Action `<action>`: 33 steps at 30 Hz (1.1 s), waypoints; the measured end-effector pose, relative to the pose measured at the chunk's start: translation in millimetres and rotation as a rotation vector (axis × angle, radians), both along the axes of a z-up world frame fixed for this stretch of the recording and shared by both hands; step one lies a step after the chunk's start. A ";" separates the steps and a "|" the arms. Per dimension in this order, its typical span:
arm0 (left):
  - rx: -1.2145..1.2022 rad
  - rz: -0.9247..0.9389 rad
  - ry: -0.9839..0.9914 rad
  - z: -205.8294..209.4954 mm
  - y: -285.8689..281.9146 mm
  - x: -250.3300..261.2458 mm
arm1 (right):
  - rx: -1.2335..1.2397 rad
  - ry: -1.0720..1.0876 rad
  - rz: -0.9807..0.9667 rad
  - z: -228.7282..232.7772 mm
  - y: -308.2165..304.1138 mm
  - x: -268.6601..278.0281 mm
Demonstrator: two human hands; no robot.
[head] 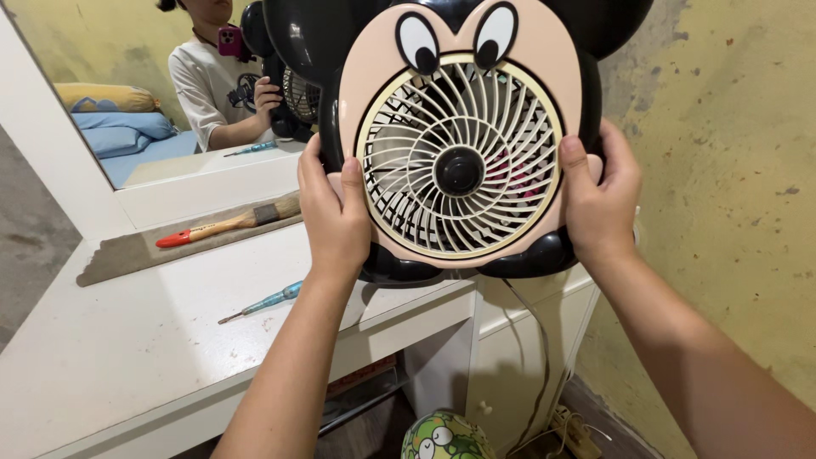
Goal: The person uses a screwdriver to tighten the central screw on a Mickey Mouse-shaped electric fan, then places and secures the black center cap by hand. The fan remains on the lap during the process.
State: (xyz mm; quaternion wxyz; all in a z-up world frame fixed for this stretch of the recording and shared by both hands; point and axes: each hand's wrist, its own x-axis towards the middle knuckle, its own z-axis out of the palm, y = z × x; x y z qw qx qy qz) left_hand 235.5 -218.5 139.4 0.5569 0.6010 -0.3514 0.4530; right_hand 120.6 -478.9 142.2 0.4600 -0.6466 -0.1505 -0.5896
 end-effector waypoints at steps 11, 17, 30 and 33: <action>0.009 0.062 -0.073 -7.2 2.6 8.3 | -0.051 -0.026 -0.148 -13.1 0.5 11.3; 0.011 0.086 -0.061 -11.7 3.1 8.2 | -0.082 -0.049 -0.156 -17.7 -0.8 13.9; 0.018 0.109 -0.073 -14.6 2.2 17.5 | -0.092 -0.050 -0.231 -16.1 3.9 21.3; 0.021 0.108 -0.073 -16.0 2.8 16.6 | -0.105 -0.064 -0.228 -17.6 3.5 21.7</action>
